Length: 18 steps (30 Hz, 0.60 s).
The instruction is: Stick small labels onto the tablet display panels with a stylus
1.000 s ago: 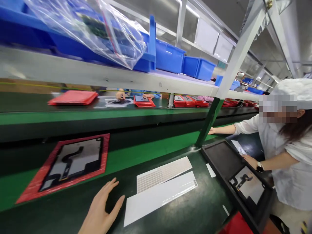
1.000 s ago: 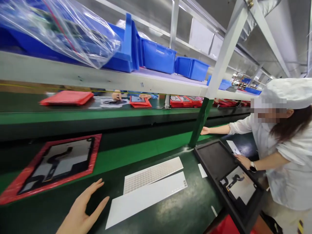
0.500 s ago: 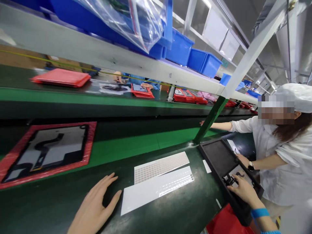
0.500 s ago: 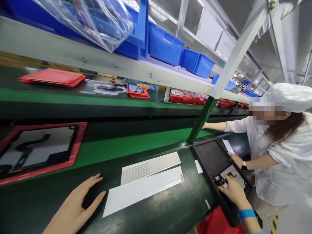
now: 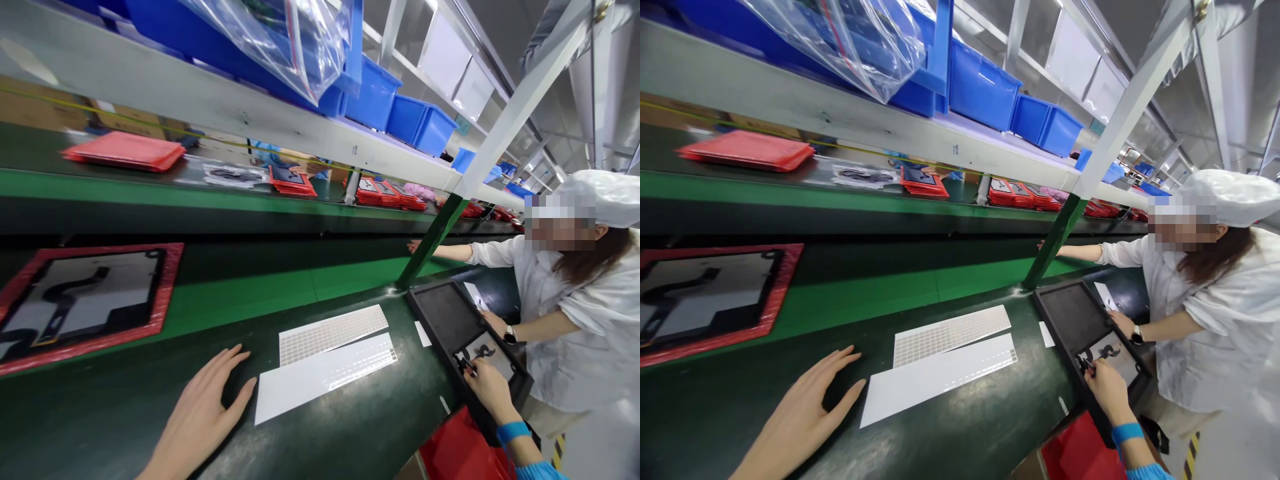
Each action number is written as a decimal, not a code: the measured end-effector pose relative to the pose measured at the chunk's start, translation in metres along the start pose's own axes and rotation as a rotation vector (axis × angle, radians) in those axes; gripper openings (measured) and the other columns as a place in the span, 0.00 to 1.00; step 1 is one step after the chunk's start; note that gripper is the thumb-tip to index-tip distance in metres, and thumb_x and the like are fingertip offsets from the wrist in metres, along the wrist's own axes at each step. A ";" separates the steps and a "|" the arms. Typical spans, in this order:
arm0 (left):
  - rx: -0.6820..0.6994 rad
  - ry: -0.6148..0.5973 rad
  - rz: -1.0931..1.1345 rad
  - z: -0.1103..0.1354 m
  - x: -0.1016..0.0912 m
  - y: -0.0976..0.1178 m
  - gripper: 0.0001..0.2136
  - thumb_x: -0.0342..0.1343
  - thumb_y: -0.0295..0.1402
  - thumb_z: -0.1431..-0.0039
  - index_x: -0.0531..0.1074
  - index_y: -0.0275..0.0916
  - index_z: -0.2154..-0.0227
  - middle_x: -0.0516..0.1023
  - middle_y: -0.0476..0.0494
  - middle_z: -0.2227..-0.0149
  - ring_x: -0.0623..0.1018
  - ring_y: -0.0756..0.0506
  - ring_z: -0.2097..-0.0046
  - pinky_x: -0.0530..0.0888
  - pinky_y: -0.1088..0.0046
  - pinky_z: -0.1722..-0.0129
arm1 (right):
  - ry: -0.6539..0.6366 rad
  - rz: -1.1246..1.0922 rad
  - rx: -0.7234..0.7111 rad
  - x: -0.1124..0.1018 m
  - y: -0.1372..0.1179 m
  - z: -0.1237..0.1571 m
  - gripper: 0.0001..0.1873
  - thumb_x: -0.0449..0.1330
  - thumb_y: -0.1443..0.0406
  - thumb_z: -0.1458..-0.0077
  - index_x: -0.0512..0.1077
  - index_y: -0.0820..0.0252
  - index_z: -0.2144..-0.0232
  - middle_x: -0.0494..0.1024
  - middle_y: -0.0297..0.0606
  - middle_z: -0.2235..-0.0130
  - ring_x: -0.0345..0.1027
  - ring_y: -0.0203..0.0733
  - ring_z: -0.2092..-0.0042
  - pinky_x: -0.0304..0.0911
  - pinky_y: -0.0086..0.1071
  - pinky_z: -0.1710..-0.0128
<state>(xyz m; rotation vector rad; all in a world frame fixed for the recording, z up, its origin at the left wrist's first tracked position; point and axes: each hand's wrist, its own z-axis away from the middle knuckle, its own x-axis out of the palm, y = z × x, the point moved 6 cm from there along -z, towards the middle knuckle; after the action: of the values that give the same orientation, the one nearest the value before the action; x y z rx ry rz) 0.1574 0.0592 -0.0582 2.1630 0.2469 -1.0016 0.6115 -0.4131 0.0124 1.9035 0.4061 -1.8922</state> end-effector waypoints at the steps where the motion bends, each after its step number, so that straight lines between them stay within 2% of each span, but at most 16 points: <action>1: 0.001 0.001 -0.003 0.000 0.000 0.000 0.25 0.50 0.51 0.35 0.73 0.38 0.45 0.75 0.31 0.37 0.72 0.29 0.34 0.72 0.44 0.35 | 0.011 -0.016 -0.006 -0.002 0.001 -0.001 0.12 0.55 0.61 0.35 0.78 0.59 0.63 0.83 0.49 0.56 0.81 0.54 0.57 0.64 0.36 0.62; 4: 0.000 -0.006 -0.014 -0.001 0.002 0.000 0.25 0.50 0.51 0.35 0.74 0.38 0.45 0.76 0.31 0.38 0.72 0.29 0.34 0.71 0.44 0.35 | 0.046 -0.084 -0.047 -0.010 0.007 -0.015 0.17 0.55 0.55 0.33 0.78 0.59 0.63 0.82 0.47 0.55 0.80 0.51 0.55 0.66 0.36 0.56; 7: -0.003 -0.019 -0.032 -0.002 0.004 -0.002 0.25 0.51 0.51 0.37 0.74 0.39 0.46 0.76 0.32 0.38 0.72 0.30 0.33 0.71 0.47 0.34 | 0.080 -0.162 -0.122 -0.018 0.006 -0.037 0.22 0.55 0.51 0.34 0.79 0.60 0.54 0.81 0.49 0.46 0.77 0.52 0.46 0.65 0.36 0.45; 9: -0.002 -0.013 -0.044 -0.003 0.005 -0.004 0.25 0.51 0.51 0.37 0.75 0.40 0.46 0.76 0.33 0.37 0.72 0.30 0.33 0.71 0.47 0.34 | 0.089 -0.210 -0.182 -0.020 -0.001 -0.050 0.23 0.56 0.50 0.35 0.79 0.59 0.51 0.80 0.48 0.44 0.75 0.53 0.42 0.63 0.35 0.41; 11: 0.008 0.000 -0.054 -0.003 0.006 -0.005 0.24 0.51 0.50 0.37 0.76 0.40 0.46 0.77 0.34 0.37 0.73 0.31 0.34 0.72 0.48 0.35 | 0.096 -0.248 -0.226 -0.020 -0.010 -0.058 0.22 0.56 0.49 0.37 0.80 0.57 0.57 0.82 0.47 0.49 0.78 0.54 0.47 0.67 0.36 0.44; 14: 0.022 0.015 -0.069 -0.002 0.007 -0.005 0.22 0.53 0.49 0.36 0.77 0.42 0.46 0.77 0.37 0.37 0.74 0.32 0.34 0.74 0.49 0.35 | 0.118 -0.285 -0.263 -0.014 -0.016 -0.062 0.20 0.55 0.47 0.40 0.75 0.52 0.71 0.80 0.44 0.61 0.80 0.54 0.60 0.73 0.40 0.55; 16: 0.023 0.021 -0.081 -0.003 0.007 -0.004 0.21 0.54 0.47 0.35 0.77 0.44 0.46 0.77 0.38 0.37 0.74 0.33 0.34 0.74 0.50 0.35 | 0.154 -0.343 -0.263 -0.004 -0.010 -0.066 0.19 0.54 0.46 0.42 0.71 0.49 0.74 0.77 0.42 0.62 0.80 0.54 0.62 0.74 0.43 0.58; 18: 0.022 0.027 -0.090 -0.003 0.006 -0.002 0.20 0.55 0.46 0.35 0.78 0.44 0.45 0.77 0.39 0.36 0.74 0.33 0.33 0.73 0.50 0.34 | 0.164 -0.402 -0.251 0.010 0.003 -0.073 0.17 0.52 0.47 0.42 0.71 0.45 0.74 0.76 0.43 0.63 0.80 0.57 0.62 0.75 0.46 0.60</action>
<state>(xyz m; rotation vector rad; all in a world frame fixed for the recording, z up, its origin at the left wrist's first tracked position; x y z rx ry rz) 0.1624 0.0619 -0.0617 2.2027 0.3507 -1.0306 0.6767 -0.3814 0.0017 1.9142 1.0952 -1.8121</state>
